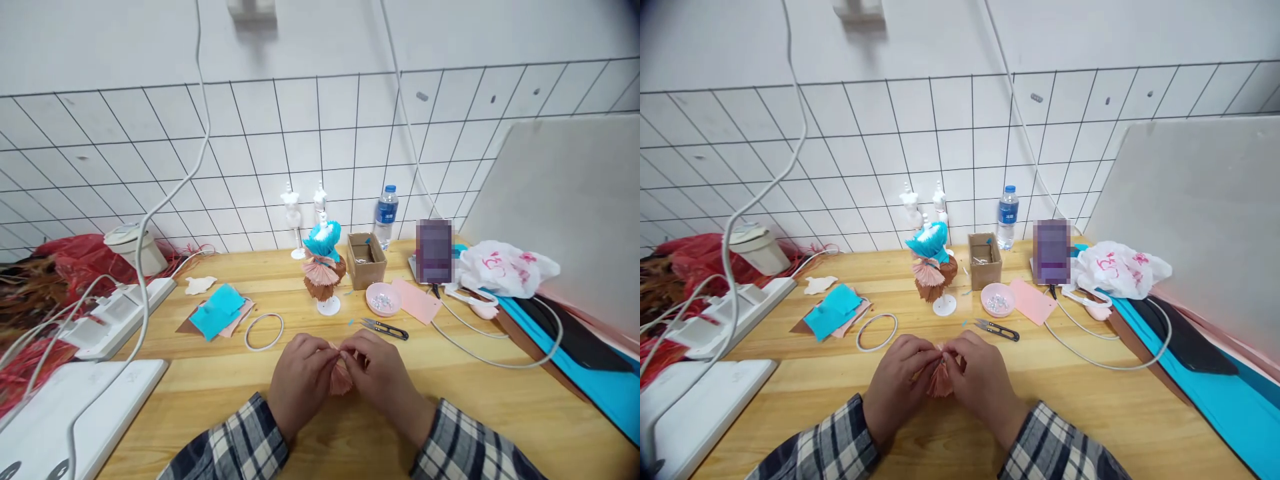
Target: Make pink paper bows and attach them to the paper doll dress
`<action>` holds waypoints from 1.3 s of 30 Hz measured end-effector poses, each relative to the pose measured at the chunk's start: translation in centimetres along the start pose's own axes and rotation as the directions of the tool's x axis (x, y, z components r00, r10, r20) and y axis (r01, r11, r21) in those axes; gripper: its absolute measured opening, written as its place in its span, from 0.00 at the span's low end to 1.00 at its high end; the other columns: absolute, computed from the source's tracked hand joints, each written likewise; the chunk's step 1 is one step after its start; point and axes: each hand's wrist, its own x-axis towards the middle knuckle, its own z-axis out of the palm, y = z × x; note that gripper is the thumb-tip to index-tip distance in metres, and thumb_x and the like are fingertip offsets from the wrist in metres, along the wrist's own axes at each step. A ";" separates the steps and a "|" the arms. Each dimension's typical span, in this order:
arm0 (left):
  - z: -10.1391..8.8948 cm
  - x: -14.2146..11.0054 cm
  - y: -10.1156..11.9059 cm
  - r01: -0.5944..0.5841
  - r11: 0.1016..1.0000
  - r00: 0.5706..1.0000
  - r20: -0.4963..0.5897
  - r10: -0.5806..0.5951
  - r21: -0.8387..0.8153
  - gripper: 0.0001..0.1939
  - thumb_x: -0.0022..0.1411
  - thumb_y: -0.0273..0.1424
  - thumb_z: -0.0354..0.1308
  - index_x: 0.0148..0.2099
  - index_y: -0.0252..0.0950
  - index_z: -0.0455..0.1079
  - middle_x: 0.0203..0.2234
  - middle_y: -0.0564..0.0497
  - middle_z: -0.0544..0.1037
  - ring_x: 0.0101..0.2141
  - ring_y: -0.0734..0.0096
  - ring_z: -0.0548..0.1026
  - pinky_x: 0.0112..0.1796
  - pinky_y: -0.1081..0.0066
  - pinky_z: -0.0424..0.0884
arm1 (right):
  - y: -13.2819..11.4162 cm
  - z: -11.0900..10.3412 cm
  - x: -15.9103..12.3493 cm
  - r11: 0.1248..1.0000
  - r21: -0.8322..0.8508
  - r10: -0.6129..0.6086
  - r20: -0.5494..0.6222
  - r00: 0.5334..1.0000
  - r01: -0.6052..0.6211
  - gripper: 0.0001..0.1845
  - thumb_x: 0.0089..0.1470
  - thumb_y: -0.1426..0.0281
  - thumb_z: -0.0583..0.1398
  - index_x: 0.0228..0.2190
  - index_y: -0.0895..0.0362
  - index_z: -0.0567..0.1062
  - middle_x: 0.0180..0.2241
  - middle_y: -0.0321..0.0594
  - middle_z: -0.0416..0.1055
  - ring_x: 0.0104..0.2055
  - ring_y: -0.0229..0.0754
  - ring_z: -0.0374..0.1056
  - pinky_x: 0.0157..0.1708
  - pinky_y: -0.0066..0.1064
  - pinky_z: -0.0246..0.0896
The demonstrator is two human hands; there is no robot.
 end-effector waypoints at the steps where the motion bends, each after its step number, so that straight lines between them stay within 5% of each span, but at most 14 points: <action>1: -0.1 -0.2 -0.1 -0.014 1.000 1.000 -0.019 0.014 0.002 0.09 0.63 0.28 0.54 0.40 0.39 0.75 0.31 0.48 0.78 0.33 0.64 0.70 0.34 0.64 0.66 | -0.1 0.1 0.0 0.999 0.031 0.037 0.010 0.999 -0.037 0.06 0.54 0.73 0.58 0.30 0.56 0.77 0.27 0.38 0.70 0.27 0.38 0.65 0.27 0.28 0.58; 5: -0.1 -0.5 -0.4 -0.028 0.999 0.998 -0.060 0.027 -0.027 0.08 0.62 0.27 0.55 0.39 0.40 0.75 0.30 0.50 0.78 0.32 0.65 0.69 0.34 0.65 0.66 | -0.3 0.4 0.4 0.970 0.158 0.181 0.054 0.982 -0.187 0.07 0.52 0.71 0.59 0.26 0.58 0.77 0.25 0.37 0.69 0.24 0.35 0.61 0.24 0.27 0.55; 13: 0.3 -0.7 -0.8 0.107 0.976 0.992 -0.039 -0.116 -0.192 0.06 0.61 0.31 0.57 0.34 0.38 0.75 0.29 0.49 0.77 0.34 0.65 0.71 0.36 0.65 0.66 | 0.8 1.3 0.2 0.878 0.364 0.278 0.144 0.950 -0.312 0.10 0.51 0.65 0.60 0.29 0.59 0.78 0.30 0.42 0.74 0.31 0.41 0.66 0.33 0.32 0.60; 28: 0.4 -0.3 -0.7 0.187 0.930 0.972 -0.081 -0.222 -0.316 0.05 0.56 0.26 0.59 0.27 0.36 0.72 0.26 0.50 0.77 0.31 0.68 0.74 0.35 0.67 0.69 | 0.4 1.2 0.2 0.841 0.418 0.293 0.183 0.939 -0.344 0.10 0.50 0.66 0.61 0.32 0.57 0.80 0.33 0.42 0.77 0.34 0.42 0.69 0.34 0.32 0.62; 39: 0.7 -0.3 -0.9 0.230 0.890 0.965 -0.025 -0.260 -0.394 0.07 0.56 0.26 0.58 0.28 0.36 0.75 0.26 0.49 0.79 0.31 0.69 0.76 0.35 0.69 0.71 | 0.3 1.0 0.1 0.924 0.273 0.247 0.105 0.963 -0.267 0.06 0.49 0.70 0.63 0.32 0.56 0.80 0.30 0.39 0.76 0.27 0.36 0.65 0.28 0.28 0.59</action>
